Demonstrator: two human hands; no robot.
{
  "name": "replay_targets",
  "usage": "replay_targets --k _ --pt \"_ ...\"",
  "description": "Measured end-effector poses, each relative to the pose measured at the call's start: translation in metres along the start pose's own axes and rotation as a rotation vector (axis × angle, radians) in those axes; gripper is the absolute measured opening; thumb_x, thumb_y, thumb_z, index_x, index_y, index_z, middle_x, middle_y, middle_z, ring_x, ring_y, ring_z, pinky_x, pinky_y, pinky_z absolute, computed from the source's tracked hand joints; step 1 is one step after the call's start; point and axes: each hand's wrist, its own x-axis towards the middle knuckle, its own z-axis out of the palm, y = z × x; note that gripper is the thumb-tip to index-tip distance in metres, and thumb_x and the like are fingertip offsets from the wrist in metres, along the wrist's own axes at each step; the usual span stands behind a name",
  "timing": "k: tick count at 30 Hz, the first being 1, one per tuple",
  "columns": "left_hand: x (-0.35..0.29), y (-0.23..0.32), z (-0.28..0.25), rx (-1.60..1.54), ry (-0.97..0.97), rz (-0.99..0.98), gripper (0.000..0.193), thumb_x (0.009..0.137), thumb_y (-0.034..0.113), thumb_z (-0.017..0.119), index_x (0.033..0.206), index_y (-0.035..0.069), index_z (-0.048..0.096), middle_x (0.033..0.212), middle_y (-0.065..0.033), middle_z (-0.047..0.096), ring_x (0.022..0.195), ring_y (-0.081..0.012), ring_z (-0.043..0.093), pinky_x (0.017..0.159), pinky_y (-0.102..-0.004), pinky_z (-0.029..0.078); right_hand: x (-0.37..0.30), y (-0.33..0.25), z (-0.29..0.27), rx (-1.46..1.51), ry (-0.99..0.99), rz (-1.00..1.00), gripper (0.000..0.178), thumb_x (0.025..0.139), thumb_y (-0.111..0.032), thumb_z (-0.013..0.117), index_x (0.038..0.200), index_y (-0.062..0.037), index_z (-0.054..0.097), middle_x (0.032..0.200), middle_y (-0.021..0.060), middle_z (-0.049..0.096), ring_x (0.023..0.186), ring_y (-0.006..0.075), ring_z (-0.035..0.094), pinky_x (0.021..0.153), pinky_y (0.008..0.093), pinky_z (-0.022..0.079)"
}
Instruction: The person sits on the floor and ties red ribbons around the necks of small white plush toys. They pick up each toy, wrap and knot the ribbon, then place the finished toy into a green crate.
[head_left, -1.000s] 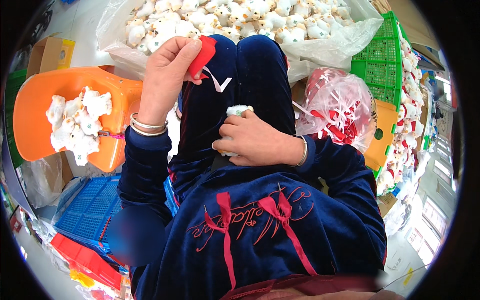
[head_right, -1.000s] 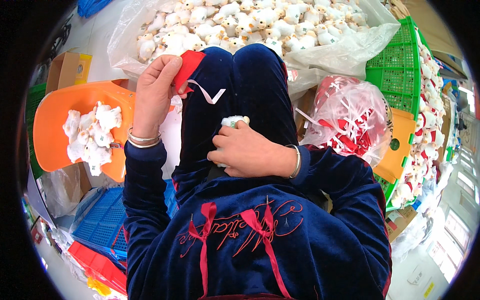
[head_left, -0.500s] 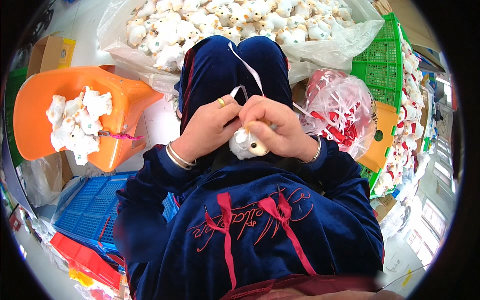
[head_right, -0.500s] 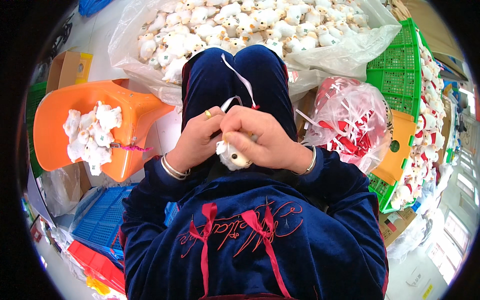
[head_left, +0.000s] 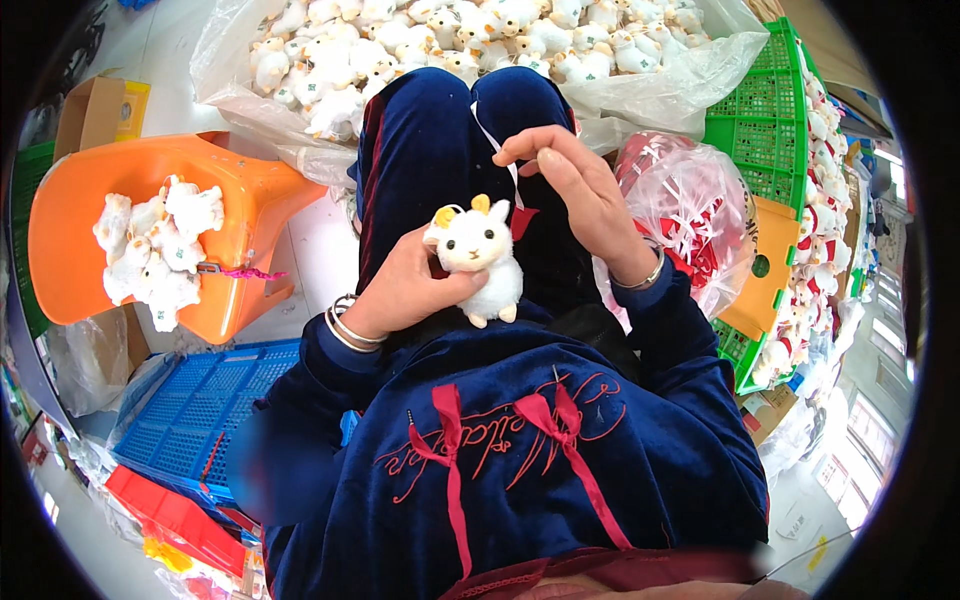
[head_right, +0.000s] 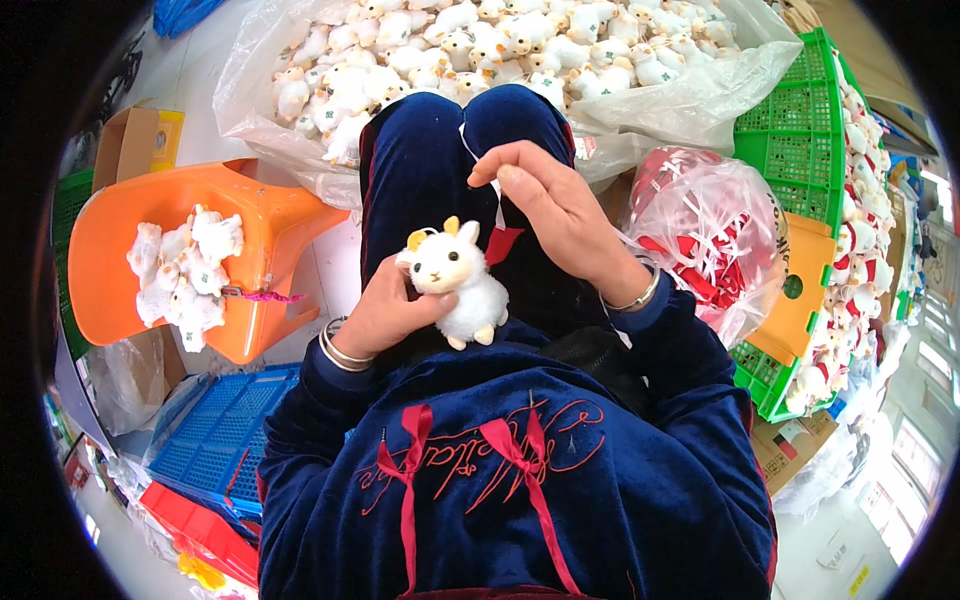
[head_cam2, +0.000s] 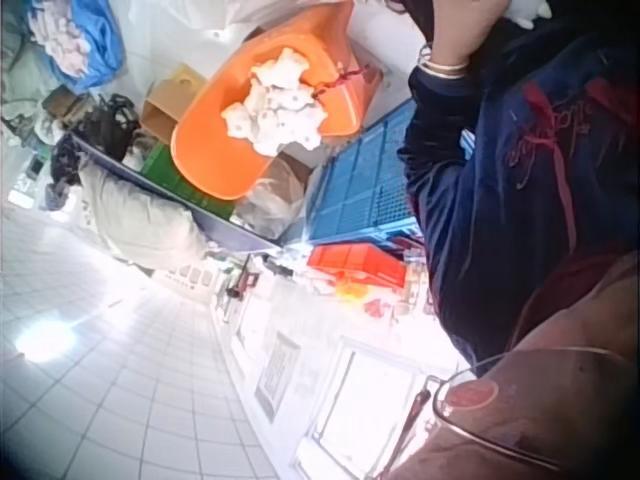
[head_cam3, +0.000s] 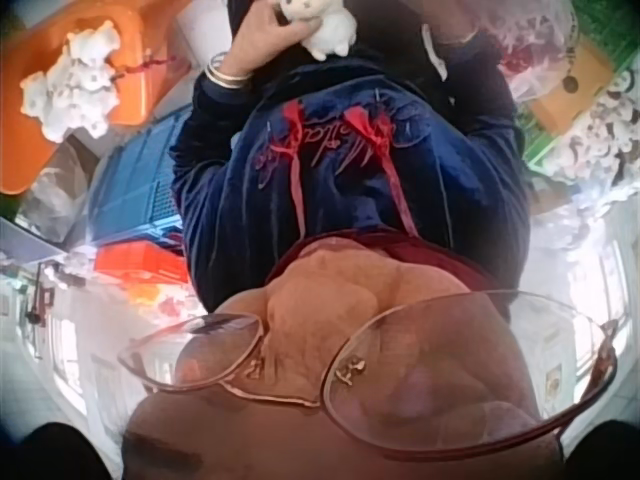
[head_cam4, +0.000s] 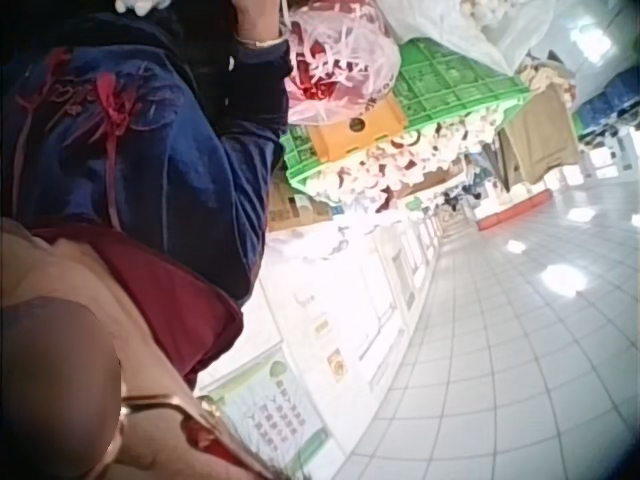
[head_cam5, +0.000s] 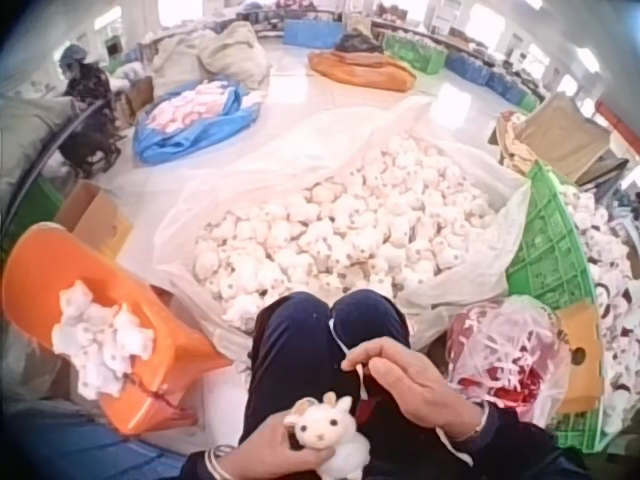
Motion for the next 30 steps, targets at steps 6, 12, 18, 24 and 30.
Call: replay_targets --k 6,12,18,24,30 --pt "-0.007 -0.011 0.002 -0.160 -0.064 -0.015 0.041 0.089 0.017 0.074 0.124 0.000 0.064 0.114 -0.0072 0.071 0.106 -0.0147 0.067 0.097 -0.0322 0.051 -0.010 0.001 -0.006 -0.358 -0.340 -0.147 0.033 0.095 -0.012 0.060 0.125 0.0014 0.062 0.099 0.0125 0.067 0.093 0.0282 0.065 0.088 0.0377 0.050" --pt "-0.012 -0.023 0.006 -0.138 0.063 -0.042 0.040 0.091 0.020 0.073 0.123 -0.002 0.066 0.112 -0.0084 0.073 0.100 -0.0147 0.069 0.091 -0.0316 0.055 -0.021 -0.008 -0.007 -0.441 -0.393 0.111 0.016 0.092 -0.015 0.069 0.091 0.0016 0.068 0.080 0.0157 0.068 0.072 0.0291 0.067 0.065 0.0375 0.051" --pt "-0.001 -0.024 0.023 0.167 0.187 -0.097 0.033 0.091 0.025 0.076 0.108 -0.003 0.074 0.090 -0.0075 0.075 0.080 -0.0119 0.069 0.073 -0.0266 0.054 -0.043 0.003 -0.001 -0.357 -0.305 0.176 0.021 0.094 -0.017 0.072 0.086 0.0016 0.065 0.075 0.0127 0.065 0.064 0.0216 0.062 0.061 0.0329 0.049" --pt "-0.001 -0.015 0.023 0.569 0.242 -0.032 0.040 0.091 0.037 0.075 0.101 -0.002 0.076 0.078 -0.0171 0.073 0.069 -0.0262 0.073 0.064 -0.0343 0.054 -0.058 0.015 0.002 -0.633 -0.212 0.066 0.014 0.092 -0.015 0.064 0.094 -0.0008 0.066 0.091 0.0169 0.067 0.087 0.0367 0.068 0.075 0.0443 0.054" --pt "0.001 -0.016 0.026 0.542 0.238 -0.059 0.040 0.091 0.035 0.077 0.106 -0.002 0.076 0.085 -0.0153 0.075 0.074 -0.0230 0.073 0.069 -0.0329 0.054 -0.058 0.020 0.005 -0.654 -0.197 0.057 0.013 0.091 -0.014 0.063 0.093 -0.0008 0.066 0.090 0.0173 0.067 0.085 0.0369 0.068 0.074 0.0456 0.054"
